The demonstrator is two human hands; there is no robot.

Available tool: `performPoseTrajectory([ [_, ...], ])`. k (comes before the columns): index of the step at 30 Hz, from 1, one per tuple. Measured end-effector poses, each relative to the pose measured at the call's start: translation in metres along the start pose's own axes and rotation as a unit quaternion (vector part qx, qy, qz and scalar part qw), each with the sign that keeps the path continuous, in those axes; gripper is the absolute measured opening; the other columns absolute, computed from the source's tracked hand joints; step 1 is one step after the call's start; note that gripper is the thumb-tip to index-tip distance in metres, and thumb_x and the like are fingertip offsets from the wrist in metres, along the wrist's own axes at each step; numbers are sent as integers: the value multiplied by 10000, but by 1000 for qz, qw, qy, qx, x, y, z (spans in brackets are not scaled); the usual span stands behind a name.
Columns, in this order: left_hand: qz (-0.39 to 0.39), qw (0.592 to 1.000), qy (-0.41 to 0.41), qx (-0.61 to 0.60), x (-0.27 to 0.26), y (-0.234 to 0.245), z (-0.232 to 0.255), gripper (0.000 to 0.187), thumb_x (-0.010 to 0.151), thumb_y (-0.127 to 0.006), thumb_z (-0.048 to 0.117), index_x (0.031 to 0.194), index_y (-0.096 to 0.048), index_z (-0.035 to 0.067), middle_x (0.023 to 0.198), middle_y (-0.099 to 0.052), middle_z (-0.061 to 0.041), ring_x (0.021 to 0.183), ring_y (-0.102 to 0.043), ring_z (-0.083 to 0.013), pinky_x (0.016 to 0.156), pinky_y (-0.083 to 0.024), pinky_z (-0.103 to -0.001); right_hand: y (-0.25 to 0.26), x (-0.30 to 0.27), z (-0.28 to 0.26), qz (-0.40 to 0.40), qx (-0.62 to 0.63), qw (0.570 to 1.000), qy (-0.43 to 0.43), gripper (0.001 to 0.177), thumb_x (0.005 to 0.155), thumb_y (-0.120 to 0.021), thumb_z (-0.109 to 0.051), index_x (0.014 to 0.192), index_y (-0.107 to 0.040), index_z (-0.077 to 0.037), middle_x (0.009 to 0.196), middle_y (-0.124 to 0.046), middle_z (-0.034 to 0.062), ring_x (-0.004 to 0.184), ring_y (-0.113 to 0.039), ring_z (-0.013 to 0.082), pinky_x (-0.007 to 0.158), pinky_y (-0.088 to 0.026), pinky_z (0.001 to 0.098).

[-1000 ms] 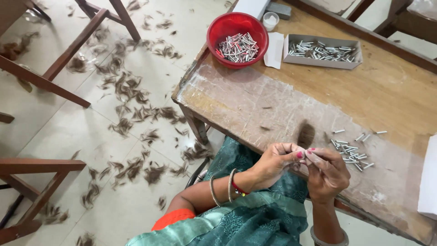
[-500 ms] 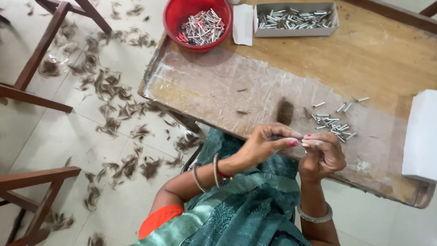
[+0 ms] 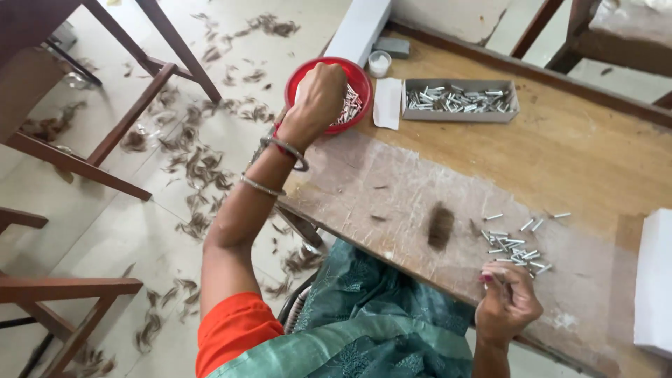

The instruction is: Manually assembling small brushes by inserting bundles of hair into metal ferrules.

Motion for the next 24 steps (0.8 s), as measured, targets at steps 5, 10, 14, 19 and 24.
performPoseTrajectory([
  [5, -19, 997, -72, -28, 23, -57, -64, 163, 768, -705, -5, 909, -763, 54, 997, -737, -165, 974, -695, -341, 803, -560, -472, -2, 1, -1, 3, -39, 999, -16, 43, 973, -686, 89, 980, -654, 62, 1019, -666, 125, 827, -613, 112, 735, -527, 217],
  [10, -127, 990, -65, 0, 16, -25, -40, 296, 673, -804, 49, 965, -767, 76, 953, -721, -179, 939, -692, -336, 833, -550, -448, -4, 2, -8, 35, -36, 998, -37, 45, 962, -676, 91, 980, -661, 53, 1068, -671, 118, 819, -617, 106, 751, -525, 229],
  [14, -96, 995, -31, -18, 13, -23, -48, 173, 794, -747, 17, 944, -807, 78, 886, -719, -218, 801, -718, -362, 722, -575, -472, -4, 5, -14, 1, -82, 996, -18, 36, 945, -686, 66, 956, -677, 33, 1029, -661, 94, 837, -608, 96, 734, -517, 220],
  [19, -60, 993, -78, -68, 14, -28, -64, 222, 735, -776, -2, 940, -821, 70, 846, -750, -190, 776, -740, -317, 757, -589, -436, -2, 6, -13, -7, -61, 997, -42, 18, 938, -700, 39, 944, -687, 28, 1007, -664, 85, 814, -601, 92, 702, -509, 215],
  [24, 14, 991, -106, -81, 7, -32, -73, 174, 799, -747, -50, 923, -825, 44, 832, -733, -220, 702, -732, -319, 692, -592, -410, -5, 5, -16, -38, -41, 998, -34, 30, 962, -705, 46, 972, -677, 40, 1039, -648, 82, 868, -608, 105, 736, -519, 226],
])
Point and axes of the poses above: each hand's wrist, its own x-axis towards the middle knuckle, its own y-axis out of the back of the hand, z = x × y, the point moved 1 cm from there along x, towards the middle knuckle
